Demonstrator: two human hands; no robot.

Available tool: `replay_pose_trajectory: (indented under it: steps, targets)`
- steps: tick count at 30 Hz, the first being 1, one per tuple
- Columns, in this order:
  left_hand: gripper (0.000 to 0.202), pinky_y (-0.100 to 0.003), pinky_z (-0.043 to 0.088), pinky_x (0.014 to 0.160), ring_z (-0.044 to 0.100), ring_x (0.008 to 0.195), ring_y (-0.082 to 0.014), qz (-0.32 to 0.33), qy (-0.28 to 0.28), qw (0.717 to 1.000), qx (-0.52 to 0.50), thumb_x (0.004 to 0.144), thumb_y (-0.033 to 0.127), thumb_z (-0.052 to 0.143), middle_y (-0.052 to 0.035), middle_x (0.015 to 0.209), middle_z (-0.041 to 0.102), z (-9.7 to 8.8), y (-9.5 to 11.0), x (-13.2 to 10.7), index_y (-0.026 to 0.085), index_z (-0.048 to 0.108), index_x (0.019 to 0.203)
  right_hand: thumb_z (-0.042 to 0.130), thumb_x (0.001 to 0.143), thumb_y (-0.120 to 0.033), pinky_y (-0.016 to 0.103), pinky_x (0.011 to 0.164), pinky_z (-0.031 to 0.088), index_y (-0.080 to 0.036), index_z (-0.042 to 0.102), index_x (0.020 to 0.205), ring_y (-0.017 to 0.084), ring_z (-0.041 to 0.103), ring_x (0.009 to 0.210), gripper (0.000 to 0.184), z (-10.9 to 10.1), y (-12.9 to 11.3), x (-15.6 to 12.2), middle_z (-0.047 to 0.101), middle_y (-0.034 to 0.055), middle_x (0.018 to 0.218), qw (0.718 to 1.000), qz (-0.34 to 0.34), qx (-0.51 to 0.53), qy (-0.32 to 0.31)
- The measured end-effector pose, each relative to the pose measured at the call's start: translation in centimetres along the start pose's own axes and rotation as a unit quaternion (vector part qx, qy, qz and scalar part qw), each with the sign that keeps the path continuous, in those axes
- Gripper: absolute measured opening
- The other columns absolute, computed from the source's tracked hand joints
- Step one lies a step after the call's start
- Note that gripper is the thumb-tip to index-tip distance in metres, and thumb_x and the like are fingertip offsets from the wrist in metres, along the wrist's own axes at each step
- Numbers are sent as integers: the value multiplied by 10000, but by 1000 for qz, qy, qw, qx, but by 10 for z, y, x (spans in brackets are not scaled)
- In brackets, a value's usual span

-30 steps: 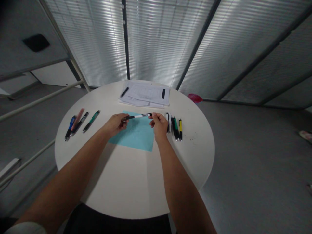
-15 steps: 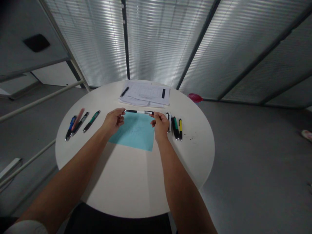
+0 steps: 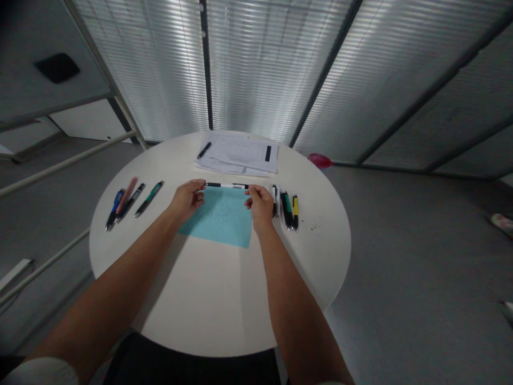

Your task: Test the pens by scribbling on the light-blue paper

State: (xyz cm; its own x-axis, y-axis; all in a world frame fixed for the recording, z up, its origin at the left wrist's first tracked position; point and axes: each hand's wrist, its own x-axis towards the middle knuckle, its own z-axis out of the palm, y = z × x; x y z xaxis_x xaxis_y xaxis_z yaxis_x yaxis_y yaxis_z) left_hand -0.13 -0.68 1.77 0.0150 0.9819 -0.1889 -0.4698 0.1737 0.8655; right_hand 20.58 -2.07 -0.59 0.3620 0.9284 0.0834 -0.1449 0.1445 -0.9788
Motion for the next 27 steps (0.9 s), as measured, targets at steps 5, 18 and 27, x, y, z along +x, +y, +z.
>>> replay_pose_trajectory:
  steps: [5, 18, 27]
  targets:
    - [211, -182, 267, 377, 420, 450, -39, 7, 4, 1000, -27, 646, 206, 718, 13, 663, 542, -1, -4, 5, 144, 579, 792, 704, 689, -417, 190, 397, 330, -195, 638, 798, 52, 502, 424, 256, -1, -1, 1, 608, -58, 631, 1000, 21, 13, -11]
    - [148, -194, 299, 407, 425, 440, -56, 14, -5, 1000, 15, 647, 176, 692, 36, 568, 482, 0, -6, 5, 150, 567, 720, 675, 652, -361, 195, 388, 323, -198, 626, 786, 74, 499, 415, 216, -2, 0, 4, 609, -50, 565, 997, 51, 47, -24]
    - [135, -199, 299, 409, 420, 437, -62, 22, -10, 999, 38, 637, 180, 689, 37, 550, 466, 0, -11, 8, 153, 566, 685, 674, 675, -412, 195, 394, 328, -202, 604, 761, 69, 485, 409, 237, -1, -4, 2, 587, -58, 534, 998, 52, 46, -11]
